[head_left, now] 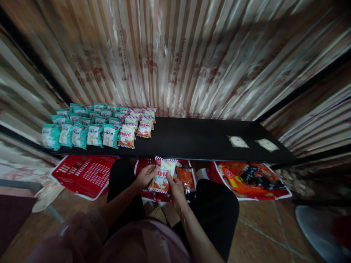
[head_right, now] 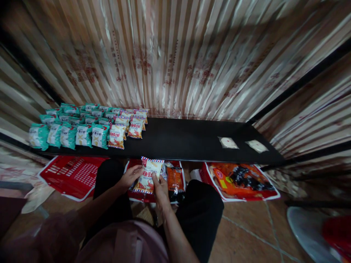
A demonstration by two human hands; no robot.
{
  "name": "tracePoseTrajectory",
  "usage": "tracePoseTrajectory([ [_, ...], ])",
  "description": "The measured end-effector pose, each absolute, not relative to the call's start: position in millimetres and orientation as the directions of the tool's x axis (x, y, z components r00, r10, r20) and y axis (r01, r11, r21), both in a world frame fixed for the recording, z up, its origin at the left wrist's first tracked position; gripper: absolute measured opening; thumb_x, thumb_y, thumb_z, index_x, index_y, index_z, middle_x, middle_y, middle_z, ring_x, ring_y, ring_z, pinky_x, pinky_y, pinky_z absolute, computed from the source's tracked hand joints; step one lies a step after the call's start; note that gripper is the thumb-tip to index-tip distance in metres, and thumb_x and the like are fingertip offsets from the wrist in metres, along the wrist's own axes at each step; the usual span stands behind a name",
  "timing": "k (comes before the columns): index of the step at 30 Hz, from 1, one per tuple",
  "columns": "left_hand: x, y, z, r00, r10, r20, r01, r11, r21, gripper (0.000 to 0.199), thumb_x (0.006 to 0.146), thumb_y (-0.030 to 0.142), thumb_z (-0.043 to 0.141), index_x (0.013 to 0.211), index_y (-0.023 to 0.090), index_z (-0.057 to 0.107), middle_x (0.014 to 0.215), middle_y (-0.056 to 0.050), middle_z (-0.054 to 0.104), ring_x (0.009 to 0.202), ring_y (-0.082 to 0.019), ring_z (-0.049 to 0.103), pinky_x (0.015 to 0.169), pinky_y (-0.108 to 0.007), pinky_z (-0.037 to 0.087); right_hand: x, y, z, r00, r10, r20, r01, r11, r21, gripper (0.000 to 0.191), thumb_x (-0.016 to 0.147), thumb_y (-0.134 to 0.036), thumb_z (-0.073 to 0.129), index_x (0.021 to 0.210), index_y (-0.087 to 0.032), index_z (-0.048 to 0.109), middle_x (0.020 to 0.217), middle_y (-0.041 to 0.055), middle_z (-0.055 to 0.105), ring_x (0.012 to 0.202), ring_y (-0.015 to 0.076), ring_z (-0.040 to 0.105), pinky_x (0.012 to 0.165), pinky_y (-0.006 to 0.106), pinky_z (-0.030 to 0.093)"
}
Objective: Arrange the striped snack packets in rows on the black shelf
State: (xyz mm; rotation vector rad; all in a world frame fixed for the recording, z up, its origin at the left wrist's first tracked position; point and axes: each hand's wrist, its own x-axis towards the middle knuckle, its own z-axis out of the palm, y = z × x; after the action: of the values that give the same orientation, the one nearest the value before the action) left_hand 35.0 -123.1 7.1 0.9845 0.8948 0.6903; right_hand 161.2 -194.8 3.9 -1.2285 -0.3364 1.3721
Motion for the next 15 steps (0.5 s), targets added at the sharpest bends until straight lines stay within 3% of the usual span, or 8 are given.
tracePoseTrajectory([
  [15, 29, -126, -5, 0.464, 0.811, -0.356, -0.119, 0.456, 0.882, 0.060, 0.056, 0.057, 0.075, 0.094, 0.012, 0.062, 0.088, -0.009, 0.071, 0.094, -0.028, 0.065, 0.084, -0.040, 0.051, 154, -179, 12, 0.245, 0.827, -0.507, -0.601, -0.281, -0.749, 0.046, 0.062, -0.049, 0.073, 0.094, -0.017, 0.065, 0.081, 0.0081, 0.074, 0.082, 0.0292, 0.069, 0.067, 0.040, 0.056],
])
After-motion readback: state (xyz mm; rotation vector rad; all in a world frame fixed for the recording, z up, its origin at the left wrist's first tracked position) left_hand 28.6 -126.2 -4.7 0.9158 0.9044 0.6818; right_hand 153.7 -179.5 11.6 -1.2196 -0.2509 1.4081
